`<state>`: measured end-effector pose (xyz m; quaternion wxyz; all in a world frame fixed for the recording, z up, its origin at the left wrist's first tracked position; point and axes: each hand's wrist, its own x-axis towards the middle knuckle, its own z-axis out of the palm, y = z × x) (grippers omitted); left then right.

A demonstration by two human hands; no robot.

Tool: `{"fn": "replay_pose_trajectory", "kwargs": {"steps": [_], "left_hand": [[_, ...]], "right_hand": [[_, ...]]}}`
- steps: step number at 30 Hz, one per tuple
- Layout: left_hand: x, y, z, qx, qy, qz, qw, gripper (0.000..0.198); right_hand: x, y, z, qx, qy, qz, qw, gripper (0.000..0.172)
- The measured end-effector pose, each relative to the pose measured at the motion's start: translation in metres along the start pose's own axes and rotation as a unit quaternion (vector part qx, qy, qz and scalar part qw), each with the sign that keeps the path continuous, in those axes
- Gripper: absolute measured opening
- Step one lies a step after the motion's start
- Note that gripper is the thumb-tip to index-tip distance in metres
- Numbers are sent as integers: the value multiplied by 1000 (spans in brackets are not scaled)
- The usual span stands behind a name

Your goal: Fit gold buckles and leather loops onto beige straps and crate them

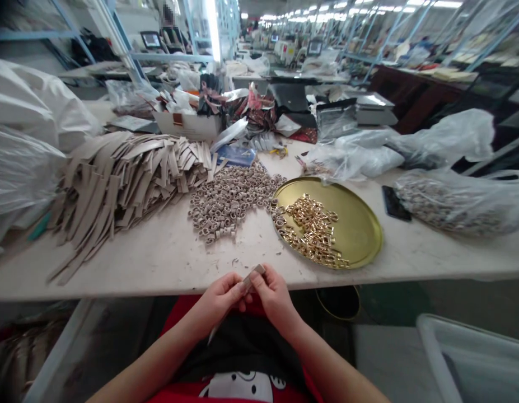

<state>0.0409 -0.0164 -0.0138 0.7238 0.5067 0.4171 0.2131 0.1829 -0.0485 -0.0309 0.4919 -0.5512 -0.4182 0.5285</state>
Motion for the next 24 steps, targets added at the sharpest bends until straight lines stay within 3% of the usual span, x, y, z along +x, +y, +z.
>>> {"fn": "replay_pose_trajectory", "kwargs": {"steps": [3, 7, 11, 13, 15, 17, 22, 24], "left_hand": [[3, -2, 1, 33, -15, -9, 999, 29], [9, 2, -1, 127, -13, 10, 992, 24], [17, 8, -11, 122, 22, 29, 992, 21], [21, 9, -18, 122, 48, 31, 991, 21], [24, 11, -23, 121, 56, 30, 991, 22], [27, 12, -26, 110, 51, 24, 992, 22], [35, 12, -28, 69, 40, -15, 997, 23], [38, 11, -28, 66, 38, -19, 997, 24]], "right_hand": [[2, 6, 2, 25, 10, 21, 999, 31], [8, 7, -3, -66, -5, -32, 997, 31], [33, -11, -37, -132, -49, -55, 989, 26], [52, -22, -65, -194, -5, -79, 978, 25], [72, -31, -93, -317, 76, -99, 940, 20], [91, -36, -112, -426, 88, -103, 894, 15], [123, -40, -119, -654, -17, -72, 753, 17], [132, -39, -114, -690, -50, -49, 720, 16]]}}
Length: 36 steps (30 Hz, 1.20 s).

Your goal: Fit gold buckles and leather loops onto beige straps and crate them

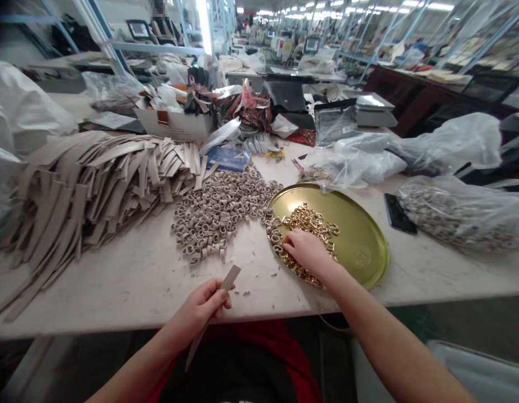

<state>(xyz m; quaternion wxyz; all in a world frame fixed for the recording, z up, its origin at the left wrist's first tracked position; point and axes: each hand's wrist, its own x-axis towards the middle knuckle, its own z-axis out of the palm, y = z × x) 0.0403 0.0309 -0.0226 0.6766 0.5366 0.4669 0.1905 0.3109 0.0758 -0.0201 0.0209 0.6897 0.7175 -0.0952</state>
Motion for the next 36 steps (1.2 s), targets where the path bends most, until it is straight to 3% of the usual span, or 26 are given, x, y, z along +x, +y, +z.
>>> {"fn": "replay_pose_trajectory", "kwargs": {"steps": [4, 9, 11, 12, 13, 14, 16, 18, 19, 21, 24, 27, 30, 33, 36], "left_hand": [[4, -5, 3, 1, 21, 12, 1000, 24], [-3, -5, 6, 13, 57, 29, 998, 19], [-10, -1, 8, 12, 66, 47, 997, 18], [-14, 1, 9, 7, 70, 60, 996, 18], [-17, 3, 10, 0, 73, 74, 995, 19], [-20, 5, 12, -6, 77, 88, 993, 20], [-24, 7, 16, -17, 76, 106, 991, 24], [-28, 7, 20, -17, 68, 107, 992, 28], [-29, 6, 22, -12, 69, 103, 992, 29], [-34, 3, 23, 8, 81, 92, 992, 27], [-42, 0, 21, 32, 96, 82, 991, 23], [-47, -2, 16, 49, 102, 80, 990, 20], [-47, -6, 13, 77, 88, 74, 990, 18], [-46, -9, 13, 97, 44, 51, 993, 20], [-46, -8, 12, 79, -3, 33, 996, 25]], "right_hand": [[12, -6, 2, -20, -16, -6, 1000, 14], [3, -11, -11, -26, 26, 13, 999, 15], [-13, -20, -18, 28, 56, 18, 998, 13], [-23, -27, -19, 106, 64, 21, 992, 12], [-34, -36, -18, 218, 62, 25, 974, 11], [-45, -47, -16, 352, 52, 32, 934, 11], [-66, -74, -5, 587, 7, 52, 808, 17], [-83, -100, 9, 702, -27, 80, 707, 23], [-90, -111, 16, 732, -32, 90, 675, 25], [-99, -127, 27, 762, -36, 95, 639, 26], [-107, -135, 34, 762, -63, 65, 641, 25], [-113, -131, 32, 695, -86, -11, 714, 20], [-117, -126, 29, 631, -46, -83, 770, 13], [-119, -124, 30, 636, -19, -71, 768, 10], [-116, -124, 36, 680, -29, -18, 732, 15]]}}
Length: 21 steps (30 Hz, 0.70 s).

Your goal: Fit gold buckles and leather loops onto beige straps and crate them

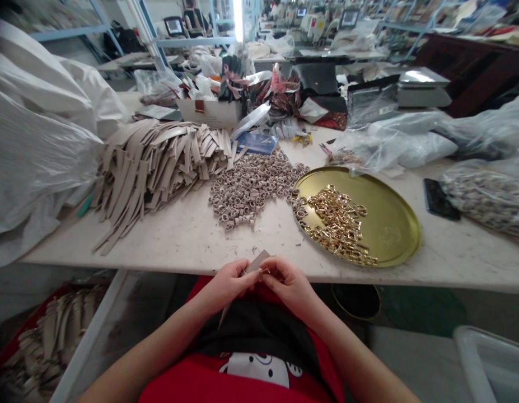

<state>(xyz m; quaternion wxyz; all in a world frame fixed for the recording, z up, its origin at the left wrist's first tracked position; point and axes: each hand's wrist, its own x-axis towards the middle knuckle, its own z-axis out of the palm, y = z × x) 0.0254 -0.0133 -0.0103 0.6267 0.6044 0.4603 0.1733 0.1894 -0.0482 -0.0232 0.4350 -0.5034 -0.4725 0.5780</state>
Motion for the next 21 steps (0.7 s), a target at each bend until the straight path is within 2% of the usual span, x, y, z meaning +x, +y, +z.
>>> {"fn": "replay_pose_trajectory", "kwargs": {"steps": [3, 5, 7, 9, 11, 13, 15, 18, 21], "left_hand": [[-3, 1, -5, -14, -8, 4, 1000, 32], [-6, 2, -9, 21, 5, 12, 1000, 33], [-7, 2, -11, 78, 11, 28, 997, 30], [-6, 3, -10, 128, 9, 47, 991, 27], [-2, 4, -8, 149, 9, 63, 987, 25], [2, 3, -5, 130, 10, 66, 989, 23], [6, 1, -1, 67, 14, 46, 997, 17], [8, -3, 4, -52, 12, -4, 999, 10], [8, -7, 5, -126, -1, -31, 992, 19]], "right_hand": [[6, 5, -1, 106, 69, 54, 990, 21], [11, 7, -1, 210, 114, 97, 966, 26], [15, 8, 1, 297, 122, 143, 936, 32], [17, 10, 6, 330, 103, 185, 920, 33], [16, 12, 13, 318, 85, 200, 923, 30], [14, 13, 19, 273, 77, 177, 942, 28], [11, 13, 22, 213, 92, 127, 964, 26], [7, 13, 22, 136, 113, 65, 982, 25], [5, 12, 19, 104, 94, 62, 988, 24]]}}
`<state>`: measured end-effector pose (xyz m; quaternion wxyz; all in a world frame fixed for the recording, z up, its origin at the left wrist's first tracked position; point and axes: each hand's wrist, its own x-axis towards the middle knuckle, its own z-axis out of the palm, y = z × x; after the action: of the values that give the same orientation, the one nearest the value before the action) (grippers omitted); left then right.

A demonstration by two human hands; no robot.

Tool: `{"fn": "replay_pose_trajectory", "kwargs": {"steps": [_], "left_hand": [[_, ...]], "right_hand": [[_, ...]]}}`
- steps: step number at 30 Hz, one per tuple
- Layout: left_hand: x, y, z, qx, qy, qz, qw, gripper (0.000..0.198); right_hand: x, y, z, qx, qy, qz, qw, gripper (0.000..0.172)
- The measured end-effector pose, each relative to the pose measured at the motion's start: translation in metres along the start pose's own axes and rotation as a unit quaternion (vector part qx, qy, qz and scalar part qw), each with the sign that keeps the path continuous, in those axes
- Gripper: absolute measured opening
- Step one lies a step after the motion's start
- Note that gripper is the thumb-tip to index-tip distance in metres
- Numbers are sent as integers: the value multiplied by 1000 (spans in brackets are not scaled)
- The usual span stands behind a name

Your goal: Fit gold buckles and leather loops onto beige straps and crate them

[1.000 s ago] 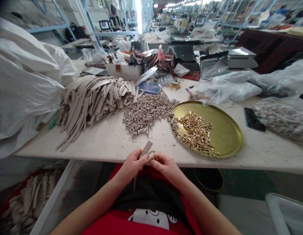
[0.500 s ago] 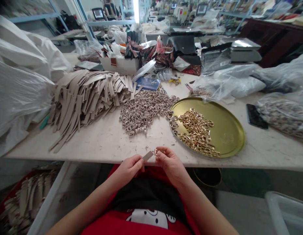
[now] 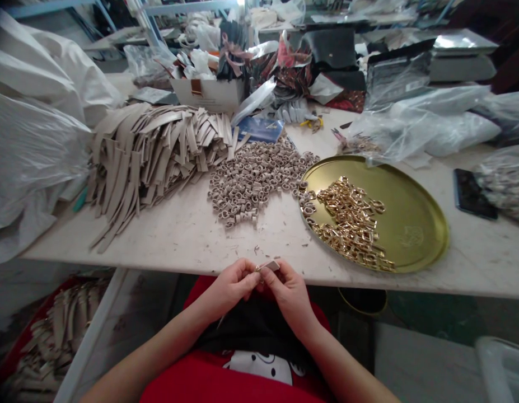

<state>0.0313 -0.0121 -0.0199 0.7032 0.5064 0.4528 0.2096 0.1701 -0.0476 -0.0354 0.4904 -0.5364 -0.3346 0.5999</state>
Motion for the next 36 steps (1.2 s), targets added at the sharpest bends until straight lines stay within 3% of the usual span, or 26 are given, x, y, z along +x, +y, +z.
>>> {"fn": "replay_pose_trajectory", "kwargs": {"steps": [6, 10, 15, 19, 21, 23, 25, 31, 34, 36], "left_hand": [[-5, 3, 3, -14, 0, -34, 999, 23], [-9, 3, 6, -26, 1, -44, 999, 20], [-14, -4, 7, -35, -17, -25, 999, 19], [-18, -3, 7, -56, -14, -15, 998, 19], [-20, -2, 8, -55, 7, -18, 998, 18], [-21, 0, 9, -35, 35, -4, 999, 17], [-24, 2, 9, -9, 55, 29, 998, 17], [-24, 9, 2, 32, 14, 45, 998, 31], [-13, 10, -4, 44, 55, 48, 996, 33], [-3, 10, -8, 35, 50, 50, 997, 33]], "right_hand": [[-2, 1, -1, 100, -34, 79, 991, 26], [-7, 0, -1, 102, -34, 94, 990, 29], [-14, 2, -4, -14, 12, 9, 1000, 29], [-15, 1, 1, -6, -32, 31, 999, 30], [-16, -2, 4, -74, -10, -35, 997, 30], [-19, -7, 5, -176, 31, -144, 973, 29], [-22, -11, 4, -232, 45, -208, 949, 27], [-19, -16, 0, -165, -52, -95, 980, 30], [-8, -19, -1, -178, -64, -110, 976, 35], [8, -24, -6, -211, -95, -121, 965, 41]]}}
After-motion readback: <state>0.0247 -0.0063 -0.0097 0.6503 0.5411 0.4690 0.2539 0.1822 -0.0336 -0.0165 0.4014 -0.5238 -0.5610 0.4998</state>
